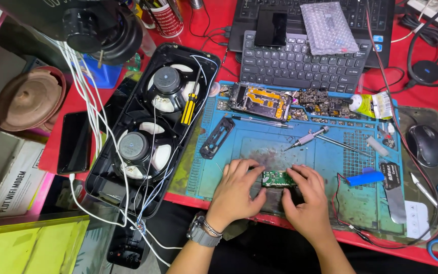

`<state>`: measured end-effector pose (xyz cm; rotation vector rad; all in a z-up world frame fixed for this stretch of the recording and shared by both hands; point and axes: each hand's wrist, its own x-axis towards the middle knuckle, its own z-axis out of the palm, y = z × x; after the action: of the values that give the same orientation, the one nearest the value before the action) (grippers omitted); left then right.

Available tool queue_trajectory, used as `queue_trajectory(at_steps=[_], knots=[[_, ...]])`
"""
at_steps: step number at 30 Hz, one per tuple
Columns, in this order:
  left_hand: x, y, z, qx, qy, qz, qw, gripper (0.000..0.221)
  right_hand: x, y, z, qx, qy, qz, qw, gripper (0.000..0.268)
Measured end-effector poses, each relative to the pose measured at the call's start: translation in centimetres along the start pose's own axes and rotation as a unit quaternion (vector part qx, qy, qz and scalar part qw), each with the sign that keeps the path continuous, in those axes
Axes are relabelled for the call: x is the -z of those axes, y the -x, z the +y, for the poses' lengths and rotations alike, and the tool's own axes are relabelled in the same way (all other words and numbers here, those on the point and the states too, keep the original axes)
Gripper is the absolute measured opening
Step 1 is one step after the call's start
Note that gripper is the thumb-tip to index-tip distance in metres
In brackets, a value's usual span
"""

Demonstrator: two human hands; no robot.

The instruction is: Soldering a wire onto a small circuit board as part of a speaker repair on a workbench.

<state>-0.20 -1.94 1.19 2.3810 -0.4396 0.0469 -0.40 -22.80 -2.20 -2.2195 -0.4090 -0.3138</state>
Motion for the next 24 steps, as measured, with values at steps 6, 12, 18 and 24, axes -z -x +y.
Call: queue_trajectory(at_steps=[6, 12, 18, 24], knots=[[-0.05, -0.03, -0.04, 0.0, 0.003, 0.009, 1.0, 0.048, 0.08, -0.02, -0.15, -0.012, -0.005, -0.004, 1.0, 0.042], [-0.06, -0.08, -0.08, -0.003, 0.002, 0.014, 1.0, 0.045, 0.04, -0.07, -0.3, -0.015, 0.001, 0.009, 1.0, 0.041], [0.08, -0.1, 0.05, -0.002, 0.004, 0.017, 1.0, 0.041, 0.12, -0.06, -0.42, -0.017, -0.007, 0.019, 1.0, 0.037], [0.45, 0.04, 0.17, -0.025, 0.011, 0.017, 0.999, 0.039, 0.1, 0.1, -0.33, -0.033, -0.011, 0.017, 0.999, 0.039]])
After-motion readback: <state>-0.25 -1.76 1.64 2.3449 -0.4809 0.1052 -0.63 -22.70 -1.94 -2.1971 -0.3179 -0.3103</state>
